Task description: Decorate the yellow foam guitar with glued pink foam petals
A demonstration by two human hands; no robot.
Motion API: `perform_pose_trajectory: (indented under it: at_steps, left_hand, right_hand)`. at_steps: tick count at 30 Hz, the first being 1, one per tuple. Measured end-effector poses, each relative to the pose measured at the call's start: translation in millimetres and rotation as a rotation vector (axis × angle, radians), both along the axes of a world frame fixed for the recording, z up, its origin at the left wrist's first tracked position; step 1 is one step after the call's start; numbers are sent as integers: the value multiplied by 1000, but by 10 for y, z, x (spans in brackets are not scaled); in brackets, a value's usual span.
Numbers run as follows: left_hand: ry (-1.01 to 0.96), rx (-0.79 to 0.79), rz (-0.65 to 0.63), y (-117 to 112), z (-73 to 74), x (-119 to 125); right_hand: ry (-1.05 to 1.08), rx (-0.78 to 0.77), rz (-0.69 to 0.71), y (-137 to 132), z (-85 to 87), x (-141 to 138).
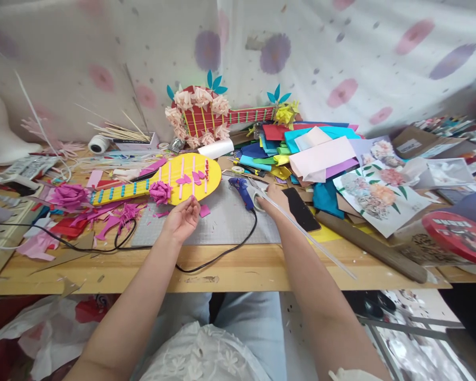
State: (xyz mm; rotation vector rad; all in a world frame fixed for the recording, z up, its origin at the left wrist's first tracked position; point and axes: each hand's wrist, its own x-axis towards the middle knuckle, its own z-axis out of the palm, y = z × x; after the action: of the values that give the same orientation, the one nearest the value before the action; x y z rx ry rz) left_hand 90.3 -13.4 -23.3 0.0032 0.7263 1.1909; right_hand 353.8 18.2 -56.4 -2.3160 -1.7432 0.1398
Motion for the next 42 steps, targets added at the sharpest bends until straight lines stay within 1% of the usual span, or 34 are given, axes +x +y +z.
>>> perform_pose_trajectory:
  at_steps: [3, 4, 5, 6, 9, 11, 13, 15, 17, 20, 27, 30, 36, 39, 42]
  left_hand:
    - [-23, -10, -58, -25, -17, 17]
    - [-26, -12, -75, -33, -24, 24]
    - [-27, -13, -92, -40, -32, 32]
    - [-24, -13, -108, -46, -40, 42]
    - [12, 0, -129, -57, -59, 78]
    - [44, 15, -129, -62, -63, 100]
    - [66, 29, -131, -66, -60, 111]
    - [79, 41, -132, -69, -54, 108]
    - [89, 49, -129, -72, -50, 94]
    - [102, 49, -121, -77, -43, 70]
    - [123, 49, -100, -78, -19, 63]
    - [128, 66, -94, -70, -19, 55]
    - [145, 78, -67, -54, -15, 1]
    - [146, 99, -72, -58, -17, -25]
    - [195, 146, -53, -70, -33, -43]
  right_hand:
    - [11, 230, 49, -201, -43, -68]
    - [27, 277, 45, -283, -55, -122]
    - [57, 310, 70, -365, -65, -192]
    - [113, 339, 115, -439, -71, -277]
    - [334, 381, 337, -569, -41, -587]
    - [450, 410, 436, -561, 26, -801]
    - [535, 419, 483, -502, 115, -989]
    - [569, 428, 532, -431, 194, -1136]
    - [584, 443, 572, -377, 237, -1235]
    - [591, 440, 580, -340, 238, -1307]
    - [645, 426, 568, -307, 257, -1348]
    - [716, 441, 555, -277, 254, -1387]
    - [871, 513, 546, -193, 170, -1471]
    - [953, 505, 545, -156, 139, -1490]
    - [1018, 475, 559, -140, 111, -1491]
